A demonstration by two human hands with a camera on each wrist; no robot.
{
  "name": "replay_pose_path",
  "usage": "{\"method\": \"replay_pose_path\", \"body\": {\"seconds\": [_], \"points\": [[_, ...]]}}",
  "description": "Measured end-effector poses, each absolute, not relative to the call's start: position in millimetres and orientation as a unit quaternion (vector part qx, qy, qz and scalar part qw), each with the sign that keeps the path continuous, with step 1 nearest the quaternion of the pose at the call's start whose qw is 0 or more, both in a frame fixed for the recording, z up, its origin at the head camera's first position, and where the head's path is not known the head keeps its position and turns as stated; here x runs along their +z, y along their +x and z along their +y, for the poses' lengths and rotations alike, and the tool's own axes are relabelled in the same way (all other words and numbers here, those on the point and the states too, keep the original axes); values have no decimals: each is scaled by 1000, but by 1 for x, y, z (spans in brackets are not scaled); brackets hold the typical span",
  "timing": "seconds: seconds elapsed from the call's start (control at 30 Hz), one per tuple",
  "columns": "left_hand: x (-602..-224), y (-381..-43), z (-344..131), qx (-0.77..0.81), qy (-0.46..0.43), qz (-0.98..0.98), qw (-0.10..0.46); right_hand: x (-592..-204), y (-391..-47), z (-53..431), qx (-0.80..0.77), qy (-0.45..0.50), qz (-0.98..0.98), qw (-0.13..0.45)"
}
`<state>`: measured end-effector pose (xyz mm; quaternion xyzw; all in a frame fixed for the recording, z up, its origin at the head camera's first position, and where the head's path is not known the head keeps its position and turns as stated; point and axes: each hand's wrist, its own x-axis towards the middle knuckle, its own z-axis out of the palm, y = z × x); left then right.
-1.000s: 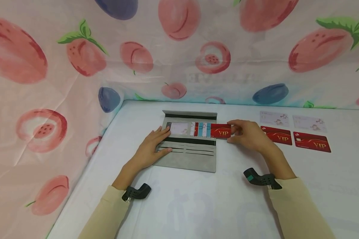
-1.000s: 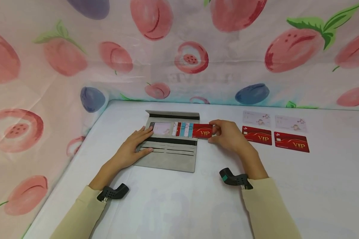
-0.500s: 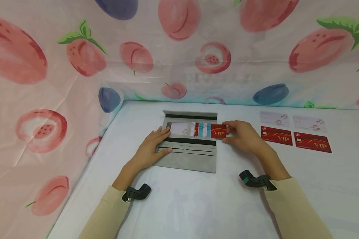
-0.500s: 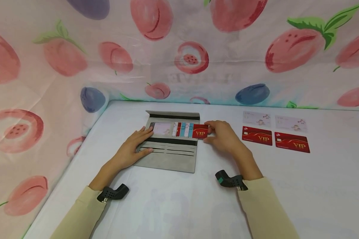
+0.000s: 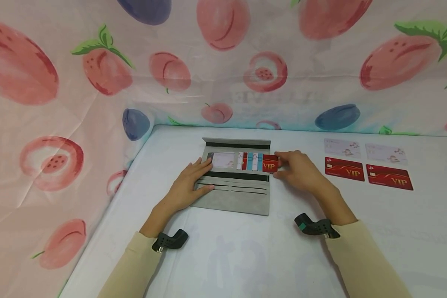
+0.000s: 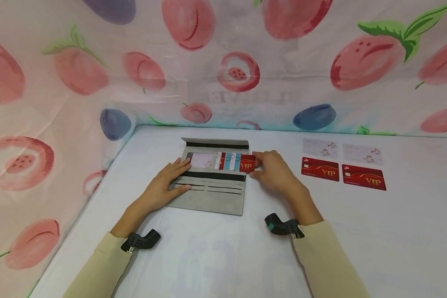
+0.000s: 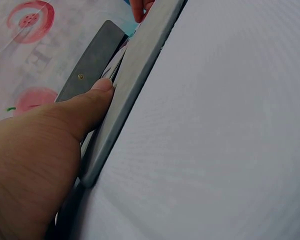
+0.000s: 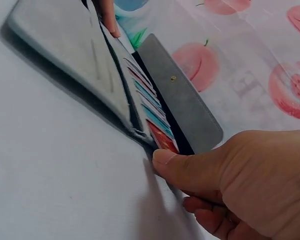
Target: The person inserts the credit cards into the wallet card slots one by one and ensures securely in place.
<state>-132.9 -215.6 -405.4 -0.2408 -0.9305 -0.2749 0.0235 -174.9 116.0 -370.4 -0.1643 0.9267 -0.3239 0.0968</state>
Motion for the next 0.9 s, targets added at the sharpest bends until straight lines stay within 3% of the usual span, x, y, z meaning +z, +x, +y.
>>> {"method": "replay_pose_path", "body": {"seconds": [0.47,0.9], "points": [[-404,-133,-215,-272,-242,-931,26,-370,-174,117,-339,-129,926,99],[-404,-133,-216,-272,-239,-932,20,-376,-178,112,-342,-176,921,68]]}}
